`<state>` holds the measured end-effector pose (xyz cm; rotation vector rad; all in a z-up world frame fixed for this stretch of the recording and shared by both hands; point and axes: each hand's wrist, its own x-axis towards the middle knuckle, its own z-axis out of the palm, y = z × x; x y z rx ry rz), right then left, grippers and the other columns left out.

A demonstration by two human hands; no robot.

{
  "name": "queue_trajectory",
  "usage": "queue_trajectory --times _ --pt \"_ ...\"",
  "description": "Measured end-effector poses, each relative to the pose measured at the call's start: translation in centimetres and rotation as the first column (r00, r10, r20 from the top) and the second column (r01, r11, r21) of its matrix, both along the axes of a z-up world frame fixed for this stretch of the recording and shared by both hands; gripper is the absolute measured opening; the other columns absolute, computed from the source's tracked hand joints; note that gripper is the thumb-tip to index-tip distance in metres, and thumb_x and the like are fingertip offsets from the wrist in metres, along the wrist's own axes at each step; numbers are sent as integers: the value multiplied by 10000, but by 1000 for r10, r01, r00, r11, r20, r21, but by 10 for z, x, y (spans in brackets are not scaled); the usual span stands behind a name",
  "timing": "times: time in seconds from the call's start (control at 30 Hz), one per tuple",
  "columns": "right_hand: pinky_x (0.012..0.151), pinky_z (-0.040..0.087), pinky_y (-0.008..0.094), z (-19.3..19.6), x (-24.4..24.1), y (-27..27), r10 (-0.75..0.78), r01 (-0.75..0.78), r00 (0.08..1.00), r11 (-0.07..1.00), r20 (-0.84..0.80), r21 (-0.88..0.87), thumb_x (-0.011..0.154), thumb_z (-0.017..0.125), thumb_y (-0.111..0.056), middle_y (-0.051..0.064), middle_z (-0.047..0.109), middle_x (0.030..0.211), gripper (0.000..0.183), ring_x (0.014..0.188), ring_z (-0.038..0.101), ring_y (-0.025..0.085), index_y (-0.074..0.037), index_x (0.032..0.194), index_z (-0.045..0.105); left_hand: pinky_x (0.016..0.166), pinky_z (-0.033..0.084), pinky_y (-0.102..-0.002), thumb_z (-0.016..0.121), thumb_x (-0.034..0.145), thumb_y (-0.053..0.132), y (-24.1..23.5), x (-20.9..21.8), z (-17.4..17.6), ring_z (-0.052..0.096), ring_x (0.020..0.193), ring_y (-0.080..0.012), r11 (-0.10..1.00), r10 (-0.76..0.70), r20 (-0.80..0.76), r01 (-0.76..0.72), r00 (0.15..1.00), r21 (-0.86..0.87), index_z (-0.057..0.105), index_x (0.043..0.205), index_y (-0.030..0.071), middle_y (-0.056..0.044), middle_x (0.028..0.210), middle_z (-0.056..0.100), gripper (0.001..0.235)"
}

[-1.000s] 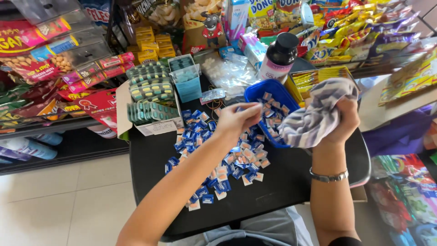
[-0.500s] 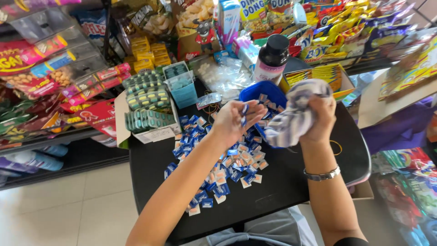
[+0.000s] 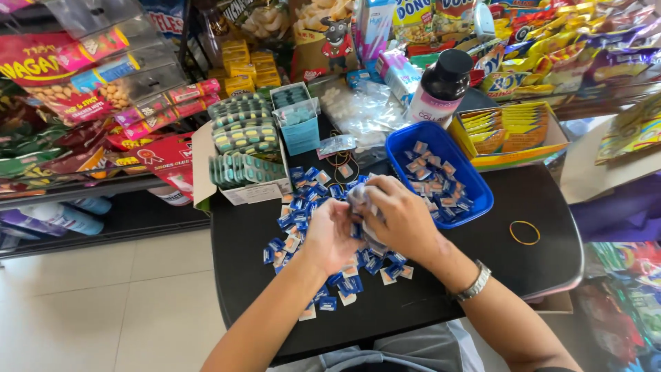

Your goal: The person picks up small blue and white packets from a pile on a table and places them into a striped cloth pouch by hand.

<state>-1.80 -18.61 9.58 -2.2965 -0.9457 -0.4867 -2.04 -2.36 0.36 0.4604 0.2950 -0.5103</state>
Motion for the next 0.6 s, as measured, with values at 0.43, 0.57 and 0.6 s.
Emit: queue_trajectory --times 0.43,0.57,0.6 --pt "701 551 399 -5 6 7 34 -35 999 999 -21 -41 831 769 -146 140 702 1018 203 862 700 343 -16 972 701 658 569 -373 465 1023 197 -2 2 -43 694 771 -228 996 29 -143 -42 989 -84 636 1042 46 -87 924 719 229" --pt "687 542 349 0 4 2 -60 67 993 996 -103 66 847 753 -74 136 708 1021 168 820 706 282 -5 991 701 732 595 -368 457 1103 192 -9 -3 -45 714 876 -251 986 69 -110 -85 992 -145 625 1100 16 -143 1013 714 244" --pt "724 546 312 3 5 0 -34 53 994 980 -103 194 875 734 -46 127 697 1031 158 860 713 236 -1 1019 687 787 611 -370 439 1116 181 -9 -4 -31 726 941 -265 977 99 -106 -117 989 -179 616 1117 -8 -172 1072 718 259"
